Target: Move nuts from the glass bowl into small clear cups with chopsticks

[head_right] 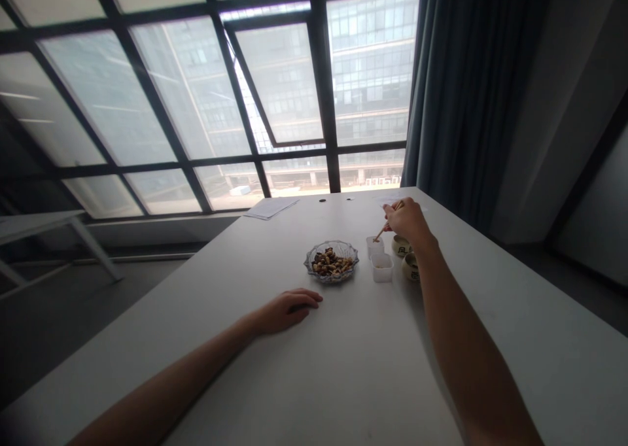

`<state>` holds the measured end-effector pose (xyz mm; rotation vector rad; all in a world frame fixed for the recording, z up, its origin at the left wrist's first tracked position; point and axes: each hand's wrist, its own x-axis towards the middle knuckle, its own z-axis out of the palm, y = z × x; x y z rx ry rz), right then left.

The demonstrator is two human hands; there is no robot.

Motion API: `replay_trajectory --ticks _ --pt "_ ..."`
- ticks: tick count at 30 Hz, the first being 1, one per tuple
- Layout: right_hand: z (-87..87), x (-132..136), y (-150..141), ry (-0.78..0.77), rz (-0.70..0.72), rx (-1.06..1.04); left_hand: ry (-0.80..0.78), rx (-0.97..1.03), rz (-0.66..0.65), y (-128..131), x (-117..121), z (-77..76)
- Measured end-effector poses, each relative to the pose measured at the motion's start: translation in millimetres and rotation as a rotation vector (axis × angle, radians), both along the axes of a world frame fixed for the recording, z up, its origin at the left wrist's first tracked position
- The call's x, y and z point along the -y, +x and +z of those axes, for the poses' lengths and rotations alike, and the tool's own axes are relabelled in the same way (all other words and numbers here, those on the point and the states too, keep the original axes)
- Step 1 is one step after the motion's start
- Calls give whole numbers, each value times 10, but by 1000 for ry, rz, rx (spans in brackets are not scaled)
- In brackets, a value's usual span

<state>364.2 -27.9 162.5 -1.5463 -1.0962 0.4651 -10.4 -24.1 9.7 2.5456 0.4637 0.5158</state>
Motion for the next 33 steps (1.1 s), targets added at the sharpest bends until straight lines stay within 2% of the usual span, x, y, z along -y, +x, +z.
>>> replay_trajectory --ticks 22,33 --pt "53 87 -113 -12 39 2 -11 9 3 5 -1 20" --pt "42 58 -81 -16 27 -13 3 5 0 10 -1 2"
